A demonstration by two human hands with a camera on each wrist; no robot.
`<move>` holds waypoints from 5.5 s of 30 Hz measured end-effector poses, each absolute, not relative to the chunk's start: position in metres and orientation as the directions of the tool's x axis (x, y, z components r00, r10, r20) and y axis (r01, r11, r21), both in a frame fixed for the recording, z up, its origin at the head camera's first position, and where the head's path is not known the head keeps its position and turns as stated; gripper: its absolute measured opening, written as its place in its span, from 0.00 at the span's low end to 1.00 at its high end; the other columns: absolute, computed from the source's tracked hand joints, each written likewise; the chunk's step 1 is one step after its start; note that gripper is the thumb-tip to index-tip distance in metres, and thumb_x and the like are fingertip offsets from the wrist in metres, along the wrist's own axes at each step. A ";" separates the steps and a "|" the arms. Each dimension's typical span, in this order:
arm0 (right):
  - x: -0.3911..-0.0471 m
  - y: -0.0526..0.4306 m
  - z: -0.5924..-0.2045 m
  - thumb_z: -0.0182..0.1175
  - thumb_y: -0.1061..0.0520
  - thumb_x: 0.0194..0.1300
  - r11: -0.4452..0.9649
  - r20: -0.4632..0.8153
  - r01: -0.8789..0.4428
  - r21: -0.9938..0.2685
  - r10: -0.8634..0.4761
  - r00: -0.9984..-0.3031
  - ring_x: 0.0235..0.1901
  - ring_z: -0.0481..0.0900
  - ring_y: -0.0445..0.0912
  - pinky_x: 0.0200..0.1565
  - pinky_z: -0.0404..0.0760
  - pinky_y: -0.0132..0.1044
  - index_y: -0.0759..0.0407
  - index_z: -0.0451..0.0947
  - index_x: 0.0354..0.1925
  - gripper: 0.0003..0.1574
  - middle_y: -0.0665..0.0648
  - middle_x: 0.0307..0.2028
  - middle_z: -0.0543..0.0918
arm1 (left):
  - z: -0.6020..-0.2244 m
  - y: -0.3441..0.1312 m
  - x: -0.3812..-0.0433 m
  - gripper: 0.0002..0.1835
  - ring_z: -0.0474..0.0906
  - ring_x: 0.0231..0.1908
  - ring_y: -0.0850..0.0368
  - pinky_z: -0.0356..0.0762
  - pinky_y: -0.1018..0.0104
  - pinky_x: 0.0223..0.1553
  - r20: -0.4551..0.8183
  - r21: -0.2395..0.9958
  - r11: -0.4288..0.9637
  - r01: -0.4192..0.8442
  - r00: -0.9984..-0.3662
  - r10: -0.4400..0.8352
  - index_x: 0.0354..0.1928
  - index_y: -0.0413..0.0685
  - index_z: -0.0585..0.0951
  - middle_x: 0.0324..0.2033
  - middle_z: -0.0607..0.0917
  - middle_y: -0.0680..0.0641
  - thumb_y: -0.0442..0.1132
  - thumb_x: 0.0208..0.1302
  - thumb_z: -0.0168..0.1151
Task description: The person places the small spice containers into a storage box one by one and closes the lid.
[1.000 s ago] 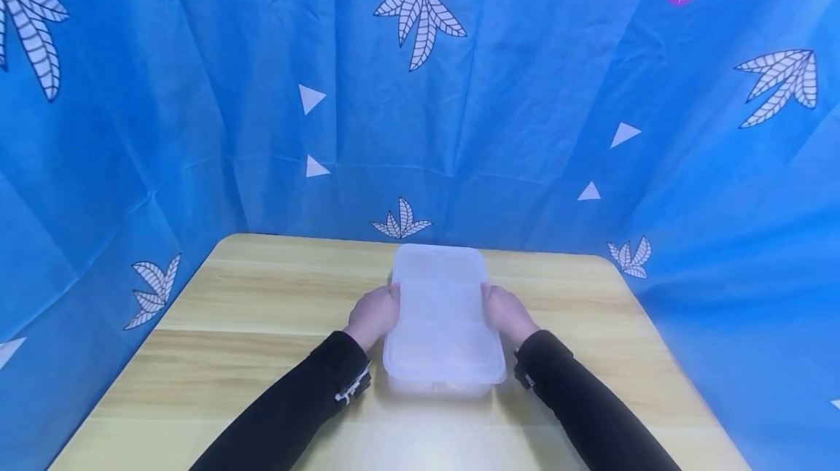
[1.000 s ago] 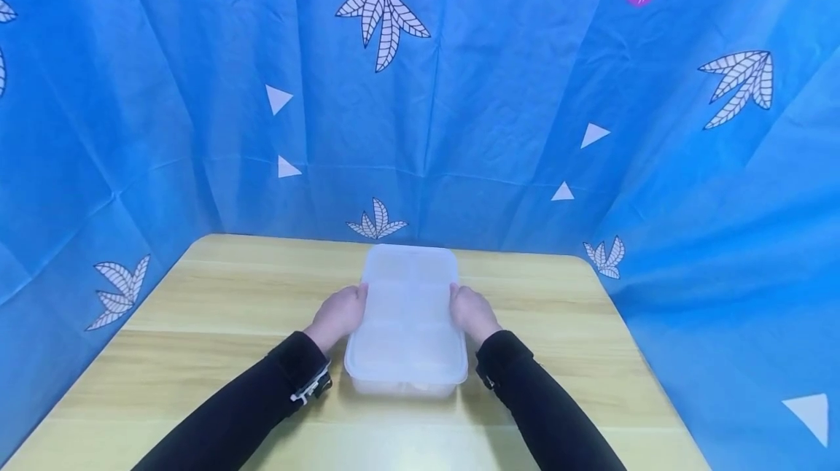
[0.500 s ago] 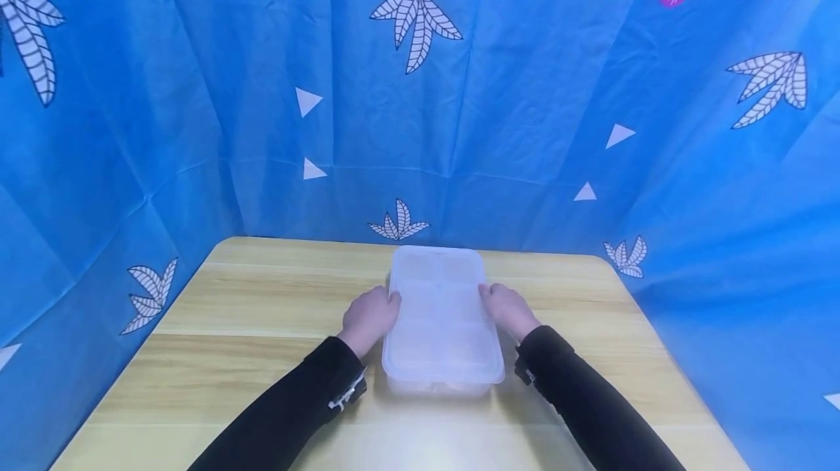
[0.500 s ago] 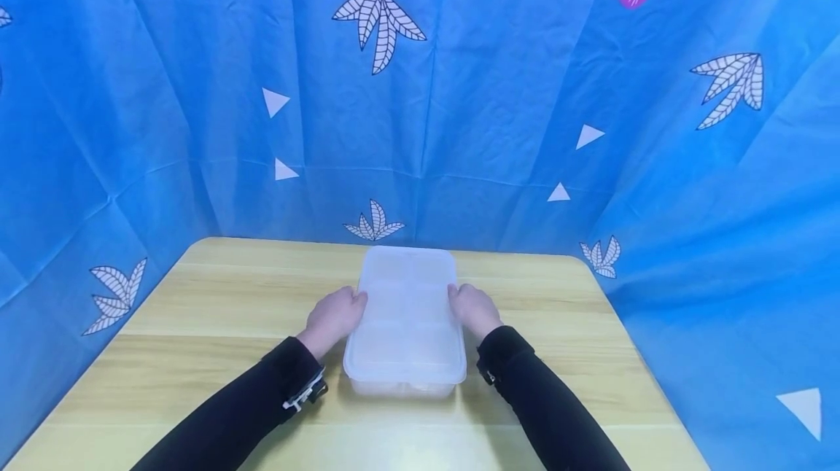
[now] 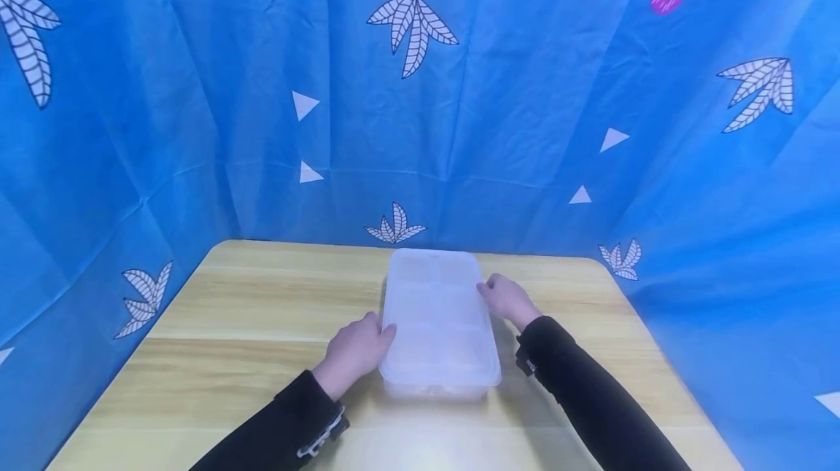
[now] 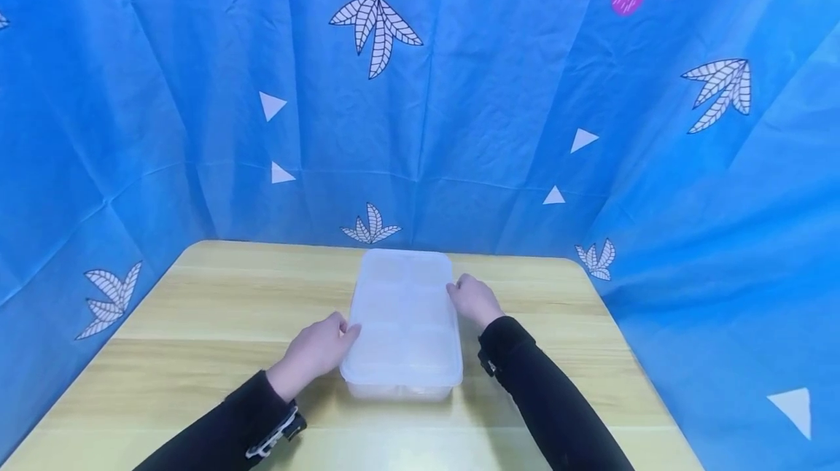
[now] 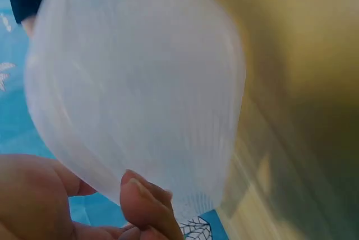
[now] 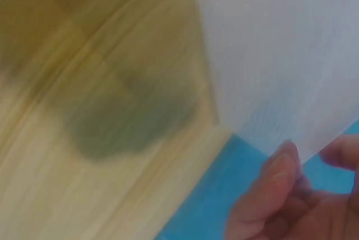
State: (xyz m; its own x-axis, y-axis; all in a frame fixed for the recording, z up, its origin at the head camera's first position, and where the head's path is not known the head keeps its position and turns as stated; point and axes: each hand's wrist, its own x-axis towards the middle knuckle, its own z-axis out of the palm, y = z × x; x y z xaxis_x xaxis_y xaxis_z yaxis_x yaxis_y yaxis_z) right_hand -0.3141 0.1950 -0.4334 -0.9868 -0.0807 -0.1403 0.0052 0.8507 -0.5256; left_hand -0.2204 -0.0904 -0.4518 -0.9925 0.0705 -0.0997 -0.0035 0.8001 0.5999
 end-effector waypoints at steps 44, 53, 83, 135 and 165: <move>-0.375 0.185 -0.435 0.40 0.63 0.78 0.909 -0.030 -0.252 -0.333 -0.277 -0.960 0.66 0.67 0.65 0.68 0.66 0.54 0.74 0.62 0.69 0.26 0.74 0.64 0.72 | -0.462 -0.091 -0.162 0.20 0.77 0.17 0.59 0.73 0.65 0.22 0.015 0.833 0.550 0.055 -0.997 0.076 0.49 0.31 0.82 0.17 0.82 0.56 0.44 0.70 0.59; -0.363 0.202 -0.434 0.37 0.65 0.75 0.899 -0.041 -0.274 -0.342 -0.306 -0.951 0.66 0.67 0.67 0.68 0.65 0.56 0.79 0.62 0.66 0.27 0.77 0.63 0.71 | -0.458 -0.101 -0.169 0.19 0.80 0.18 0.60 0.78 0.62 0.28 -0.030 0.807 0.591 -0.009 -0.999 0.026 0.48 0.32 0.83 0.17 0.83 0.57 0.44 0.70 0.59; -0.318 0.262 -0.427 0.47 0.59 0.76 0.840 -0.121 -0.166 -0.516 -0.264 -0.957 0.27 0.79 0.48 0.31 0.82 0.41 0.75 0.75 0.48 0.18 0.59 0.30 0.80 | -0.452 -0.124 -0.225 0.11 0.76 0.23 0.59 0.79 0.61 0.30 0.194 0.654 0.753 0.071 -0.978 -0.076 0.35 0.39 0.88 0.25 0.86 0.50 0.42 0.64 0.67; -0.228 0.264 -0.423 0.53 0.54 0.74 0.856 -0.160 -0.121 -0.502 -0.230 -0.960 0.16 0.73 0.46 0.25 0.75 0.39 0.58 0.73 0.27 0.17 0.53 0.16 0.75 | -0.467 -0.131 -0.291 0.25 0.77 0.59 0.39 0.76 0.48 0.60 0.103 0.823 0.547 0.154 -0.987 0.124 0.70 0.32 0.67 0.62 0.76 0.33 0.42 0.79 0.49; -0.223 0.239 -0.464 0.44 0.62 0.74 0.911 0.242 -0.212 -0.353 -0.129 -0.962 0.51 0.80 0.67 0.54 0.79 0.59 0.80 0.68 0.63 0.27 0.77 0.52 0.80 | -0.481 -0.111 -0.206 0.17 0.84 0.40 0.42 0.82 0.50 0.46 0.558 0.365 0.845 0.390 -0.818 0.137 0.51 0.28 0.82 0.40 0.87 0.35 0.34 0.65 0.63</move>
